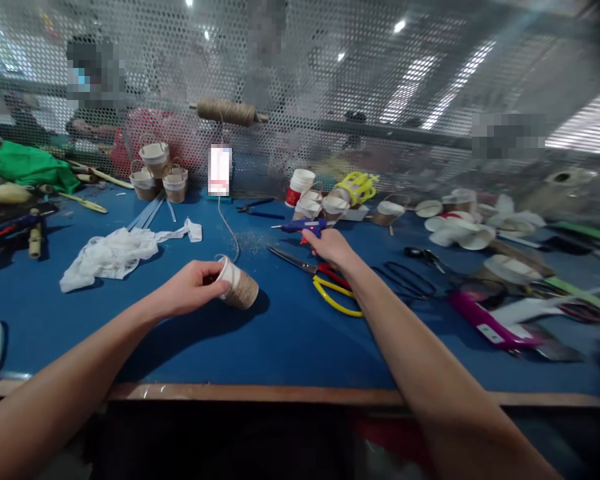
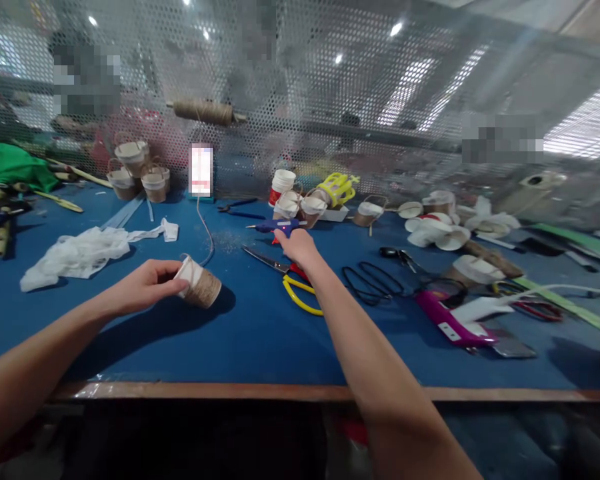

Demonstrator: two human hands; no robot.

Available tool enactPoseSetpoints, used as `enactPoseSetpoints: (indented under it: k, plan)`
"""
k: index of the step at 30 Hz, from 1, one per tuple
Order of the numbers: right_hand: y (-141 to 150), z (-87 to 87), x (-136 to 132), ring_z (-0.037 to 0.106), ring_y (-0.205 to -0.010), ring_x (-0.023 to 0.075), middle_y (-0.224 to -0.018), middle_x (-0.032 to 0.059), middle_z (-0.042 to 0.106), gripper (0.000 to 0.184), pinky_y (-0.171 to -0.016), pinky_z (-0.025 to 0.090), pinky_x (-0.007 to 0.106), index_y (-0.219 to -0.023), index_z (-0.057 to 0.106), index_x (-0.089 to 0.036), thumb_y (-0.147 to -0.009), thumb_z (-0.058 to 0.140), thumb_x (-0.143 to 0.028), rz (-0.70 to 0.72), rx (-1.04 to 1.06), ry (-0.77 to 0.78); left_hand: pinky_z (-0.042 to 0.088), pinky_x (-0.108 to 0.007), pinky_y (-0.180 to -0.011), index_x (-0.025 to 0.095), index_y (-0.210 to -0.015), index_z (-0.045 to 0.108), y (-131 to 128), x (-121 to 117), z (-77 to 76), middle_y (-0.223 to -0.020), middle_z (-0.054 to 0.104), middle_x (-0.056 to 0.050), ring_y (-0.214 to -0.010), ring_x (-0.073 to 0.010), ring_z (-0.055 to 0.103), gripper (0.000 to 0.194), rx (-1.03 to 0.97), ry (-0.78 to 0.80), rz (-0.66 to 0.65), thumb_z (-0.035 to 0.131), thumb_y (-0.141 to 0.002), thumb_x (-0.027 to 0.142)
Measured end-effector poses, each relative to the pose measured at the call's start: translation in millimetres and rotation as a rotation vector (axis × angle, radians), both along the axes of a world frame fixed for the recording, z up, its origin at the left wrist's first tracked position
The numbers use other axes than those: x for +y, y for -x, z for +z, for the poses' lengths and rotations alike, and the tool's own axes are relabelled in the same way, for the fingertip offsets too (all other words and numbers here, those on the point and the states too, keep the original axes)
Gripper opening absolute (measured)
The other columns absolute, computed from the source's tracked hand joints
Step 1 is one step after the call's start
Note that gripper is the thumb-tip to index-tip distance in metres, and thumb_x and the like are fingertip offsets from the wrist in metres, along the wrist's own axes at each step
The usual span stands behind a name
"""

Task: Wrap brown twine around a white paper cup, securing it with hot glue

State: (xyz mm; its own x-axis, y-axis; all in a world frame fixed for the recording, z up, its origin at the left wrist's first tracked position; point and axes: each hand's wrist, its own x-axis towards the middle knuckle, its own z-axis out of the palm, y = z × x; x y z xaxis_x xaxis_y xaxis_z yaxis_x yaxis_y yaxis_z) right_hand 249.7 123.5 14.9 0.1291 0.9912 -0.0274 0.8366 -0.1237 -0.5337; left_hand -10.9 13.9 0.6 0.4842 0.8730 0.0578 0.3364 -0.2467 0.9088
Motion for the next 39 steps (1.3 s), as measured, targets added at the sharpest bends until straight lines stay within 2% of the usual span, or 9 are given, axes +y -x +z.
enactPoseSetpoints:
  k: [3,8,13,19,24,27,31,35,39]
  plan:
    - [1,-5.0,9,0.056,-0.091,0.0166,-0.11,0.0074,0.055,0.029,-0.077,0.047,0.037,-0.109,0.053,-0.017,-0.085,0.048,-0.033,-0.014,-0.039,0.017,0.041,-0.028,-0.072,0.011,-0.088,0.061,0,0,-0.8,-0.082,0.063,-0.005,-0.073,-0.0143,0.053,0.024,0.008,-0.023,-0.005,0.045,-0.076,0.025]
    - [6,-6.5,-6,0.054,-0.094,0.0175,-0.113,0.0072,0.053,0.028,-0.08,0.046,0.038,-0.108,0.053,-0.019,-0.086,0.047,-0.033,0.089,-0.02,-0.086,0.041,-0.028,-0.07,0.01,-0.087,0.061,0,0,-0.6,-0.081,0.063,-0.004,-0.072,-0.0144,0.053,0.025,0.028,-0.052,-0.019,0.044,-0.077,0.026]
    - [43,4.7,-35,0.057,-0.083,0.0181,-0.086,0.0108,0.064,0.033,-0.071,0.043,0.029,-0.072,0.065,-0.015,-0.083,0.047,-0.04,0.397,0.116,-0.083,0.041,-0.025,-0.067,0.012,-0.086,0.059,0,-3,1.6,-0.079,0.06,-0.003,-0.072,-0.0137,0.051,0.023,0.114,-0.15,-0.038,0.04,-0.08,0.023]
    - [89,13.2,-70,0.055,-0.066,0.0119,-0.077,0.0032,0.066,0.047,-0.059,0.041,0.024,-0.078,0.066,-0.016,-0.082,0.037,-0.054,0.775,0.332,0.121,0.035,-0.023,-0.055,0.015,-0.063,0.049,-4,-13,2.2,-0.061,0.047,0.001,-0.058,-0.0117,0.041,0.012,0.339,-0.543,-0.046,0.044,-0.074,0.014]
    - [94,12.5,-76,0.051,-0.066,0.011,-0.07,0.0002,0.061,0.019,-0.061,0.038,0.024,-0.072,0.063,-0.014,-0.069,0.06,-0.033,0.615,0.575,0.078,0.039,-0.025,-0.061,0.016,-0.066,0.048,-6,-16,3.7,-0.066,0.05,-0.002,-0.065,-0.014,0.044,0.01,0.336,-0.679,-0.135,0.043,-0.072,0.009]
    - [90,12.2,-76,0.047,-0.061,0.0089,-0.067,-0.0014,0.058,0.017,-0.058,0.035,0.023,-0.067,0.06,-0.015,-0.068,0.06,-0.031,0.475,0.655,0.026,0.037,-0.024,-0.058,0.015,-0.064,0.048,-6,-17,6.1,-0.064,0.048,-0.001,-0.062,-0.0129,0.042,0.011,0.31,-0.593,-0.123,0.043,-0.073,0.011]
    - [77,17.9,-79,0.042,-0.052,0.0054,-0.064,-0.0036,0.055,0.021,-0.049,0.03,0.02,-0.065,0.055,-0.016,-0.065,0.064,-0.034,0.411,0.948,0.124,0.038,-0.023,-0.059,0.013,-0.075,0.055,-4,-17,7.0,-0.068,0.052,-0.001,-0.062,-0.0112,0.044,0.016,0.097,-0.24,-0.086,0.043,-0.08,0.022]
    - [61,24.5,-84,0.043,-0.047,0.0038,-0.063,-0.0039,0.057,0.018,-0.045,0.031,0.018,-0.066,0.054,-0.016,-0.068,0.064,-0.031,0.427,1.247,0.266,0.041,-0.023,-0.066,0.011,-0.086,0.058,-3,-15,4.1,-0.075,0.057,-0.001,-0.067,-0.0112,0.049,0.021,-0.179,0.074,-0.059,0.048,-0.08,0.029]
    - [55,23.5,-87,0.049,-0.054,0.004,-0.07,-0.0019,0.062,0.01,-0.051,0.037,0.017,-0.073,0.061,-0.016,-0.067,0.066,-0.021,0.495,1.314,0.335,0.04,-0.022,-0.066,0.011,-0.081,0.059,-5,-13,3.2,-0.072,0.056,0.0,-0.064,-0.0099,0.049,0.017,-0.281,0.195,-0.048,0.052,-0.077,0.027]
